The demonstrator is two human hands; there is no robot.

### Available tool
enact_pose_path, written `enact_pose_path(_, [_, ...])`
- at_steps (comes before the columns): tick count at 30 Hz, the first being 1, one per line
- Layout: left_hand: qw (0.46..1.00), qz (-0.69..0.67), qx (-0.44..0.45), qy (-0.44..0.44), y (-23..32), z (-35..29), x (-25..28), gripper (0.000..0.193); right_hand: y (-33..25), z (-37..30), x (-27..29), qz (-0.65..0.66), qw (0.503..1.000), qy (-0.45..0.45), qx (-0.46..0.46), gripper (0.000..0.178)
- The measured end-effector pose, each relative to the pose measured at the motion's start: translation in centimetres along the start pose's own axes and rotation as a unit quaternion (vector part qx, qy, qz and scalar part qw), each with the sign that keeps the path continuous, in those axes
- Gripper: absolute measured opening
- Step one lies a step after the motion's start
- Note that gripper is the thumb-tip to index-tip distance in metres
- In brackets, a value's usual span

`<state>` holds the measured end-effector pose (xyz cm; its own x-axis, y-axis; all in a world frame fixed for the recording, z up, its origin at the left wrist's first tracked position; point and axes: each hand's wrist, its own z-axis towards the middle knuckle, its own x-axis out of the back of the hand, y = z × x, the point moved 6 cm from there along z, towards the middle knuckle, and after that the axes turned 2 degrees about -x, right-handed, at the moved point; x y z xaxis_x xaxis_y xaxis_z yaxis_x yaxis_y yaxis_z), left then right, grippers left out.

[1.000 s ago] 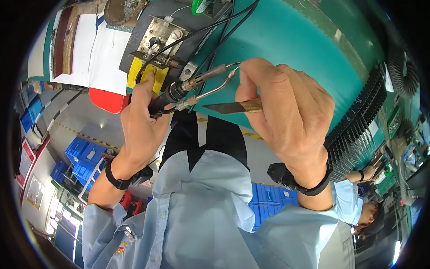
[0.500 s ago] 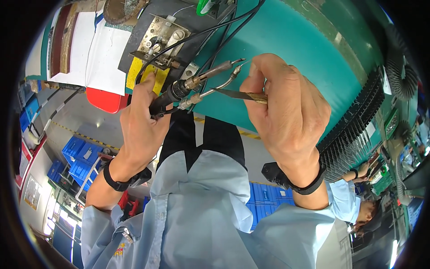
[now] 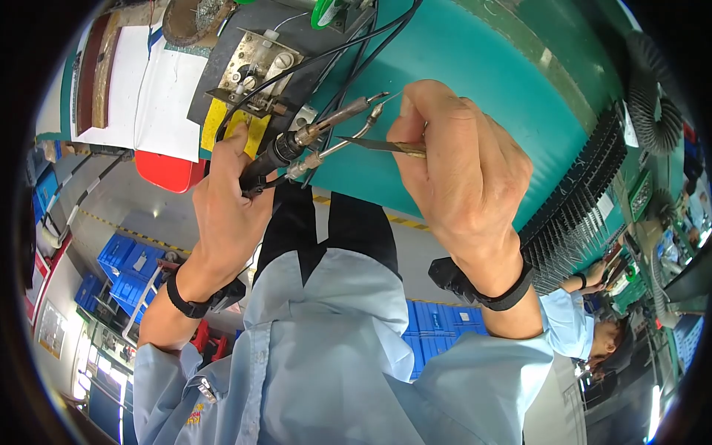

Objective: The person solders components onto a circuit board using a soldering iron, then cleans the iron tip on a sponge. They use a blade to scrape the soldering iron tip and feed solder wire into a machine before returning to solder more components.

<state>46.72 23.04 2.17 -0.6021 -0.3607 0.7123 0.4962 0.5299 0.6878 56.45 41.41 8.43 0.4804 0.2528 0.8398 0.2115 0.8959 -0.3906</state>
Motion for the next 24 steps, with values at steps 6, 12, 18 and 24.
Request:
enact_pose_path(6, [1.0,0.007,0.014,-0.005,0.3,0.0,0.1,0.055,0.1,0.1,0.1,0.004,1.0,-0.001,-0.013,0.034])
enact_pose_path(12, [0.999,-0.042,0.006,0.016,0.5,0.1,-0.1,0.06,0.3,-0.1,0.0,-0.01,1.0,0.007,-0.008,0.03])
enact_pose_path(18, [0.999,-0.032,0.013,0.028,0.7,0.2,-0.1,0.059,1.1,-0.3,0.0,-0.011,0.999,0.03,0.039,0.031])
enact_pose_path(24, [0.999,-0.023,0.016,0.027,0.1,-0.2,0.1,0.058,1.0,-0.5,-0.3,0.024,0.999,-0.005,0.04,0.038])
